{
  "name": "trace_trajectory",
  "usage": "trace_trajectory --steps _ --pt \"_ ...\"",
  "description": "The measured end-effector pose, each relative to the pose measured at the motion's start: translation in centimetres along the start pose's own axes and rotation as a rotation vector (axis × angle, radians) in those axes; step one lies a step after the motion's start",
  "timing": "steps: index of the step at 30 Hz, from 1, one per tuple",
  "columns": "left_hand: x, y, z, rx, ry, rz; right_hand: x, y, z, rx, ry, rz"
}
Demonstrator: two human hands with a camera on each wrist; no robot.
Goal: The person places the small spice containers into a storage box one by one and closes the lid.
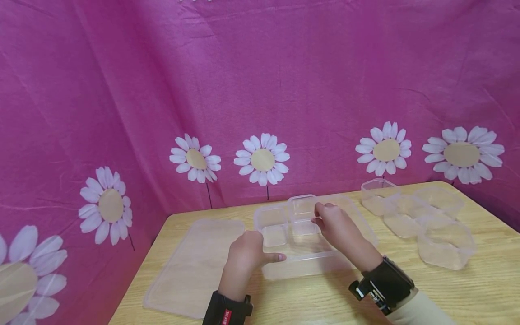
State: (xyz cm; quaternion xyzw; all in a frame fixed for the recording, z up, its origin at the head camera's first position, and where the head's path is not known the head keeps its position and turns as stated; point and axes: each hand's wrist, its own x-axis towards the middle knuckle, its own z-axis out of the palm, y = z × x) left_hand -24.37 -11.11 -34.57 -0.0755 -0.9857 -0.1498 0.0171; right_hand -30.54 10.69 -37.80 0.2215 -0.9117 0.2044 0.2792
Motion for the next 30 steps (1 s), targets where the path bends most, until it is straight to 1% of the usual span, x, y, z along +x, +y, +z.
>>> trace_trajectory --steps 15,30 --pt "0.08 0.01 0.03 0.010 -0.012 -0.006 -0.03 0.27 0.42 -0.016 -0.016 0.010" --pt "0.14 -0.01 0.08 0.009 -0.012 -0.003 -0.11 0.33 0.66 -0.010 -0.019 0.018"
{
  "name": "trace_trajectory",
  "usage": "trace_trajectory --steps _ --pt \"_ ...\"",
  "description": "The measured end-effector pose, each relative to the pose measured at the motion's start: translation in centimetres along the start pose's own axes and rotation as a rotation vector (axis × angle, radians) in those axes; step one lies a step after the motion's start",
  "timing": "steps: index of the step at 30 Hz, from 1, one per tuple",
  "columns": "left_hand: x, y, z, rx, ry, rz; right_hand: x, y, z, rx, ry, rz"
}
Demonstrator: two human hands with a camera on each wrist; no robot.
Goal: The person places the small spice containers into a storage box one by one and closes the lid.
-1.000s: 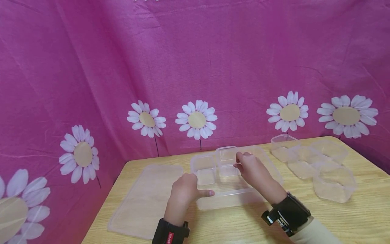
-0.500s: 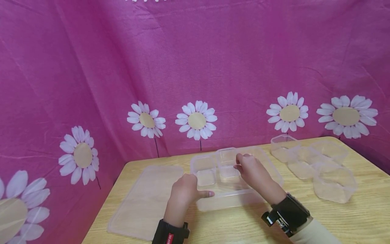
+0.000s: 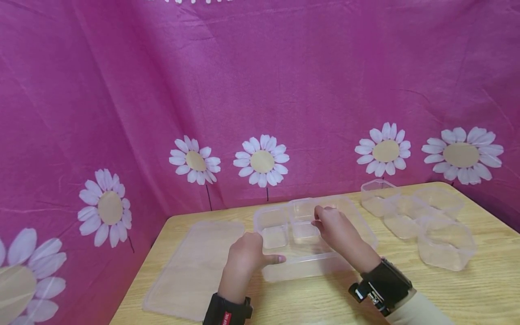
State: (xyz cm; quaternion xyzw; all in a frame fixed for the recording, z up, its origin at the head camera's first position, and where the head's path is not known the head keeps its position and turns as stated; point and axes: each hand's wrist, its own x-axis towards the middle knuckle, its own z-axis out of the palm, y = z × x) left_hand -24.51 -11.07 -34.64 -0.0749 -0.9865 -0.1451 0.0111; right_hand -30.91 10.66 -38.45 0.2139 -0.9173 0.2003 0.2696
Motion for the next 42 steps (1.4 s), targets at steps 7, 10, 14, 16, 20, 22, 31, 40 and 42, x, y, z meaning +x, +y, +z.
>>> trace_trajectory --steps 7,10,14,16,20,22,31,40,42 --pt "-0.1 0.0 -0.1 -0.008 0.004 0.005 0.0 0.1 0.1 -0.001 0.006 -0.010" --pt "-0.1 0.1 -0.1 -0.008 0.003 0.005 0.0 0.1 0.2 0.002 0.006 -0.011" --pt "-0.1 0.1 -0.1 -0.003 0.005 0.004 -0.1 0.1 0.3 0.000 0.014 -0.021" --pt "-0.1 0.1 -0.1 -0.003 0.006 0.003 -0.1 0.1 0.4 -0.004 0.015 -0.025" --pt "-0.1 0.1 -0.1 -0.005 0.008 0.003 -0.2 0.1 0.6 -0.010 0.011 -0.026" --pt "-0.1 0.2 -0.1 -0.006 0.010 0.005 -0.2 0.1 0.7 -0.009 0.010 -0.023" --pt "-0.2 0.1 -0.1 -0.006 0.007 0.005 -0.2 0.2 0.8 -0.017 0.009 -0.021" --pt "-0.1 -0.1 0.1 -0.008 0.010 0.013 -0.3 0.4 1.1 -0.031 0.022 -0.028" --pt "-0.1 -0.1 0.1 -0.009 0.008 0.012 -0.3 0.4 1.1 -0.037 0.017 -0.025"
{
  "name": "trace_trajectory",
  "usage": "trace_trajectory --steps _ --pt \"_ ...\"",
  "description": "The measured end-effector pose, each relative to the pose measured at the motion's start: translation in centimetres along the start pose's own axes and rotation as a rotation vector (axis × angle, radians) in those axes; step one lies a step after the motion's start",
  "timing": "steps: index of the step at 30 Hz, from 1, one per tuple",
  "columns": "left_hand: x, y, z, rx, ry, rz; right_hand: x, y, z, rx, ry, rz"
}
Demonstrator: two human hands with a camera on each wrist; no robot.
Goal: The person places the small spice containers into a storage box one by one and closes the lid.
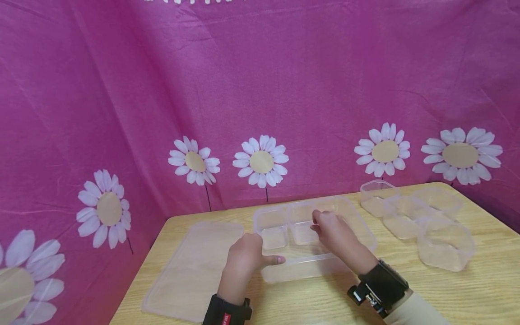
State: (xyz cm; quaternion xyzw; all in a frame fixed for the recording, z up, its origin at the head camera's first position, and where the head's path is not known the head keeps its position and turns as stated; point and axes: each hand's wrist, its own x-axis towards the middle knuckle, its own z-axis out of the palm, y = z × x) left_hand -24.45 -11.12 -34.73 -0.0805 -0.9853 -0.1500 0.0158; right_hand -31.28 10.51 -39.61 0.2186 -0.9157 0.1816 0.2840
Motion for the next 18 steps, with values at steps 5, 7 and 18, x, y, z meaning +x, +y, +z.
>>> trace_trajectory --steps 5,7,18 --pt "0.05 -0.04 0.04 -0.002 -0.004 -0.003 -0.04 0.02 0.09 -0.009 -0.015 0.008" --pt "0.06 -0.04 0.03 0.000 -0.003 -0.002 -0.05 0.07 0.13 -0.010 -0.018 0.011" --pt "0.00 0.10 -0.08 -0.002 -0.002 -0.001 -0.11 0.19 0.07 -0.024 -0.054 0.024"
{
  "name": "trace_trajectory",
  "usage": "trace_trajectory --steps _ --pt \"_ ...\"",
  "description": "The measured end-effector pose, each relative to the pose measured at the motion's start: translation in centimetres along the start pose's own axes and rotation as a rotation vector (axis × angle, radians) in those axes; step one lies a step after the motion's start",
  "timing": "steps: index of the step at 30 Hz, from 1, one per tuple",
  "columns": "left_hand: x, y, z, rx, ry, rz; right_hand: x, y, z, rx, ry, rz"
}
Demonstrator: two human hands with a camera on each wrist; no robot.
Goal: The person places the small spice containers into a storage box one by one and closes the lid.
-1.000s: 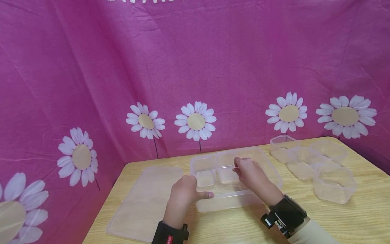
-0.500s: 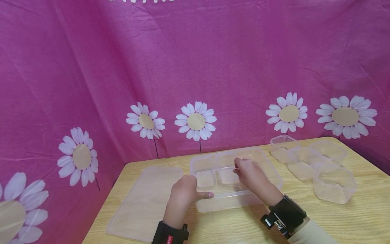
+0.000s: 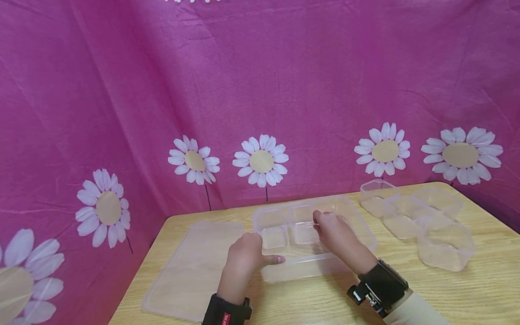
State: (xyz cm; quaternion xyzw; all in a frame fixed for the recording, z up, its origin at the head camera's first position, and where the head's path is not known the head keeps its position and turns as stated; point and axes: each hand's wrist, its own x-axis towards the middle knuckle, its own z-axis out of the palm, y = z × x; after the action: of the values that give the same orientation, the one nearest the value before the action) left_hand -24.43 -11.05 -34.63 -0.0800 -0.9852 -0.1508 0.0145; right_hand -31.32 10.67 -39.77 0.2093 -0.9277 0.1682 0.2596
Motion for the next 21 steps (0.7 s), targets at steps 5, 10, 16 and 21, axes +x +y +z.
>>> trace_trajectory --steps 5,10,16,21 --pt "-0.04 0.02 -0.04 -0.004 0.004 -0.004 -0.02 0.04 -0.08 0.003 -0.006 0.020" --pt "-0.09 0.05 -0.10 0.002 0.004 -0.001 -0.03 -0.10 -0.27 -0.005 0.003 0.039" --pt "-0.22 0.14 -0.19 0.017 0.024 0.010 -0.01 -0.28 -0.56 -0.017 -0.006 0.061" --pt "-0.23 0.14 -0.17 0.016 0.025 0.012 0.00 -0.27 -0.60 -0.022 -0.013 0.053"
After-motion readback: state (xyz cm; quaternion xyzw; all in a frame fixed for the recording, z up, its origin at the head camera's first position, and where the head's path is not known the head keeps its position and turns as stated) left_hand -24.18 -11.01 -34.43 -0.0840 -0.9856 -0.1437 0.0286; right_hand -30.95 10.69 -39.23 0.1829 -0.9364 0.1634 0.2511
